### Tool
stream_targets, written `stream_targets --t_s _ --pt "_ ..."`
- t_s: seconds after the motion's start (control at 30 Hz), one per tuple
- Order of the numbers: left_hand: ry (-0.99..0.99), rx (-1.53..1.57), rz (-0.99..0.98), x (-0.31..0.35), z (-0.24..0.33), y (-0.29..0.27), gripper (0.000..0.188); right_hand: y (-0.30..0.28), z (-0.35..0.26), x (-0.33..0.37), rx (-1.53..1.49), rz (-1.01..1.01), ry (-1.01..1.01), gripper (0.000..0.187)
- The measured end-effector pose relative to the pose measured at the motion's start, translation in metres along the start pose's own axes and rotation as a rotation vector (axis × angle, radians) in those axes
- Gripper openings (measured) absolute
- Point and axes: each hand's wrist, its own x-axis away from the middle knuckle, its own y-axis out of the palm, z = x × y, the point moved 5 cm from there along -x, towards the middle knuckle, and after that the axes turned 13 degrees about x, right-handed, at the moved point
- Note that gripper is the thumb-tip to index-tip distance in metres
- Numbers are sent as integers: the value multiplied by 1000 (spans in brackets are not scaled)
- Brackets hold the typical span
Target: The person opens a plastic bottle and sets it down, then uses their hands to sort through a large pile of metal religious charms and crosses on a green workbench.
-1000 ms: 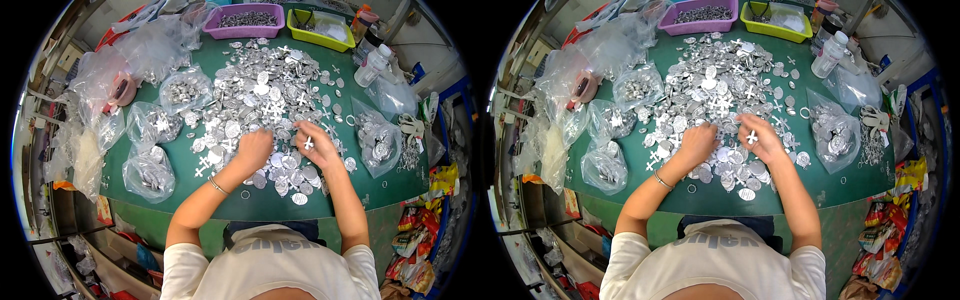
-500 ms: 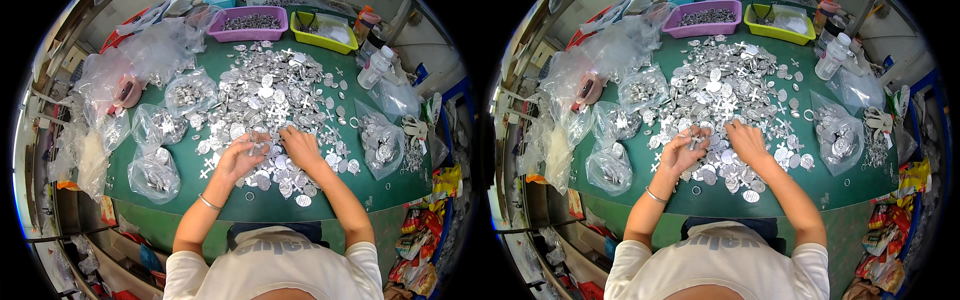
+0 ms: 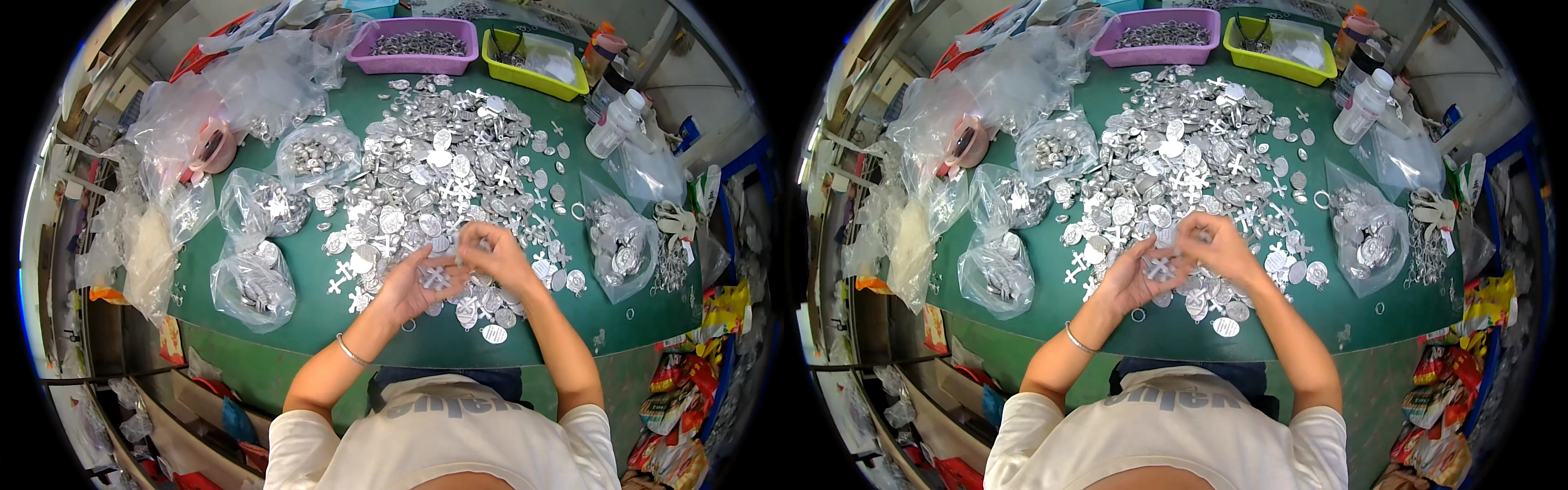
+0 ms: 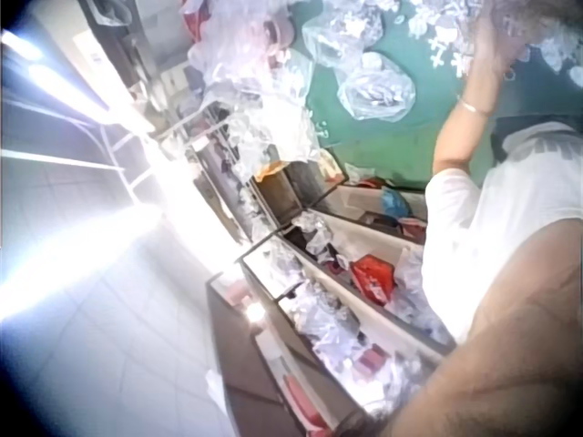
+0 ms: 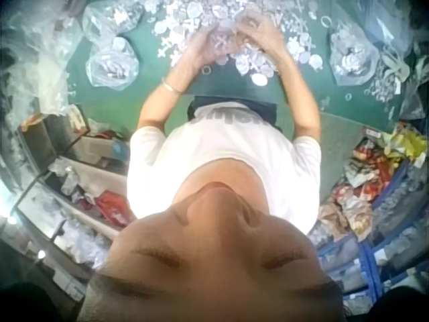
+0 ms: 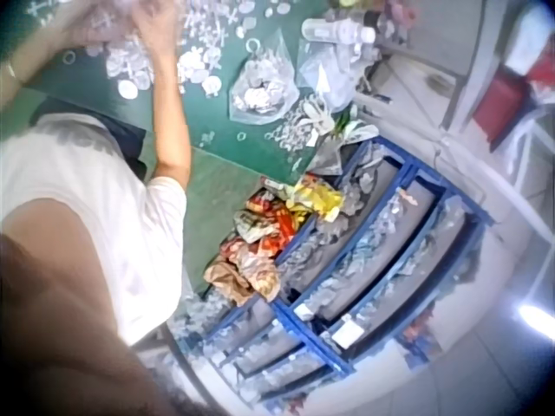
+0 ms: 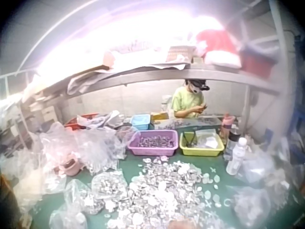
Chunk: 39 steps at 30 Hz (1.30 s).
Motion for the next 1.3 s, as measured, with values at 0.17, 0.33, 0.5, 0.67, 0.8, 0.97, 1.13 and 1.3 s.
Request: stream_targets --t_s 0.17,0.33,0.5,0.67,0.8,0.97,1.13,1.3 --pt "-26 220 -253 -8 -18 9 43 33 -53 20 509 -72 -387 7" --pt "-151 511 -590 -33 -20 -21 30 21 -50 15 233 -14 -254 14" --pt "-108 776 -505 -27 -21 -25 28 -8 5 -20 768 412 -76 30" --pt "187 674 -51 25 -26 7 24 18 18 -29 1227 493 5 44" --pt "134 707 -34 22 -31 2 24 13 23 -27 1047 511 -82 31" --pt "61 649 -262 -6 -29 -29 23 17 16 -21 868 484 -241 13" --pt "94 532 -191 -6 -24 -21 22 -10 25 -17 161 442 -30 10" --pt "218 483 20 3 -18 6 25 9 -1 -4 155 19 80 7"
